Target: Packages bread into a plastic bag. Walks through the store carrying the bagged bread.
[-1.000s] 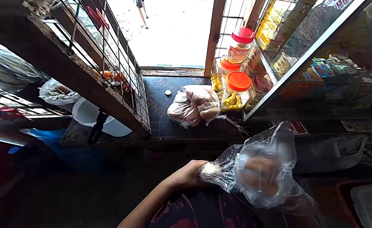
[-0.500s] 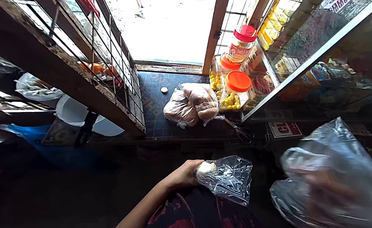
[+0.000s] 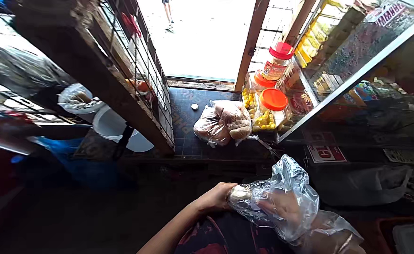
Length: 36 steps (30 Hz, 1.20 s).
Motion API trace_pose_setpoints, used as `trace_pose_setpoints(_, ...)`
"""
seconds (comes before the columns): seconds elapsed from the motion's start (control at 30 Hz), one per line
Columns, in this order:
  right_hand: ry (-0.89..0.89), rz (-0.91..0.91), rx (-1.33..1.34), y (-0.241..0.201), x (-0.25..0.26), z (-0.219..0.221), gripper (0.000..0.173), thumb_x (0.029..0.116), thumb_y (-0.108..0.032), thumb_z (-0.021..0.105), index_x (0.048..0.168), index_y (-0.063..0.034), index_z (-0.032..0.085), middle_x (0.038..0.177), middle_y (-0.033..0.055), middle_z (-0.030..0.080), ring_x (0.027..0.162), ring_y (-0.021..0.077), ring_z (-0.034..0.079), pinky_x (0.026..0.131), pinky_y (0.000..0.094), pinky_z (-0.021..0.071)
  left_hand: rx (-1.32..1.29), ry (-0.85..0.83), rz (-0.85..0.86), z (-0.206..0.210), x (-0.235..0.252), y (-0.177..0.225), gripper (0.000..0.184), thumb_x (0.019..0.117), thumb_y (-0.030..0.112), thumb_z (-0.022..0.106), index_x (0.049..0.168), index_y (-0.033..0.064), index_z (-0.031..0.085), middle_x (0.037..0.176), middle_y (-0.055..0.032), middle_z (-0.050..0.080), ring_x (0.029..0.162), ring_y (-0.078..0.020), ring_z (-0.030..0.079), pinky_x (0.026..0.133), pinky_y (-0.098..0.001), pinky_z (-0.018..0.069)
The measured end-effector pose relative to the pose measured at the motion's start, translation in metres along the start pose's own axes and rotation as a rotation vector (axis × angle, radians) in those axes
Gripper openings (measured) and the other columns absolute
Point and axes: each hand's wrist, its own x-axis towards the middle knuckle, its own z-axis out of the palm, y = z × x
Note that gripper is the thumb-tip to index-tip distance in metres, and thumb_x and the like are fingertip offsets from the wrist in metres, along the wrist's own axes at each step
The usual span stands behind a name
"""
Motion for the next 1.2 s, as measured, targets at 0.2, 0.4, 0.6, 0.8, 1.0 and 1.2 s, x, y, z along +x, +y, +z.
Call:
trace_pose_setpoints(0.2, -0.112, 0.075, -0.039, -0.024, 0.015, -0.039, 0.038, 0.0953, -0.024, 0.065, 0.132, -0.0158, 0.070, 0.132, 0.0166, 0.067, 0.127, 0.0311, 0.059, 0.109, 0.0494, 0.0455, 0.003, -0.001, -0.033, -0.001, -0.003, 0.001, 0.045, 0.0795, 0.015, 0.083, 0.116, -0.0063, 0.066, 0.105, -0.0158, 0.073, 0.101, -0.0167, 0.070, 0.094, -0.0346, 0.0548)
trace_pose_setpoints(0.4, 0.070, 0.009, -0.151, -0.002, 0.022, -0.023, 0.027, 0.0946, -0.023, 0.065, 0.113, -0.0054, 0.074, 0.115, 0.0150, 0.073, 0.111, 0.0270, 0.068, 0.099, 0.0426, 0.0529, -0.008, 0.006, -0.041, 0.001, -0.006, 0.003, 0.045, 0.0805, 0.017, 0.083, 0.117, -0.0048, 0.066, 0.106, -0.0145, 0.073, 0.101, -0.0151, 0.070, 0.094, -0.0342, 0.0551)
trace_pose_setpoints(0.6, 0.030, -0.121, 0.113, 0.052, -0.034, 0.018, 0.036, 0.1009, -0.037, 0.057, 0.114, -0.0071, 0.072, 0.106, 0.0082, 0.073, 0.104, 0.0136, 0.069, 0.095, 0.0295, 0.0542, 0.018, 0.011, -0.098, 0.003, -0.010, 0.006, 0.043, 0.0812, 0.019, 0.082, 0.116, -0.0018, 0.068, 0.104, -0.0104, 0.074, 0.100, -0.0124, 0.070, 0.092, -0.0345, 0.0557)
trace_pose_setpoints(0.8, -0.498, 0.585, 0.489, 0.004, 0.016, -0.031, 0.039, 0.0992, -0.023, 0.062, 0.131, -0.0004, 0.061, 0.124, 0.0112, 0.067, 0.112, 0.0119, 0.063, 0.103, 0.0298, 0.0482, -0.005, -0.009, -0.129, 0.007, -0.014, 0.007, 0.041, 0.0816, 0.016, 0.081, 0.115, -0.0034, 0.067, 0.103, -0.0126, 0.074, 0.098, -0.0146, 0.070, 0.092, -0.0360, 0.0554)
trace_pose_setpoints(1.0, -0.263, 0.286, -0.026, 0.007, 0.002, 0.004, 0.040, 0.0940, -0.032, 0.066, 0.124, -0.0062, 0.071, 0.119, 0.0149, 0.072, 0.114, 0.0278, 0.068, 0.101, 0.0491, 0.0516, -0.010, -0.024, -0.096, 0.010, -0.019, 0.008, 0.036, 0.0819, 0.011, 0.079, 0.112, -0.0046, 0.068, 0.100, -0.0139, 0.074, 0.096, -0.0168, 0.071, 0.090, -0.0377, 0.0552)
trace_pose_setpoints(1.2, -0.336, 0.495, 0.112, -0.057, 0.050, -0.033, 0.040, 0.0935, -0.033, 0.070, 0.123, -0.0051, 0.072, 0.120, 0.0107, 0.072, 0.114, 0.0170, 0.065, 0.104, 0.0338, 0.0475, 0.005, -0.025, -0.090, 0.013, -0.024, 0.008, 0.030, 0.0851, 0.010, 0.076, 0.111, -0.0043, 0.068, 0.101, -0.0154, 0.074, 0.097, -0.0210, 0.071, 0.090, -0.0421, 0.0557)
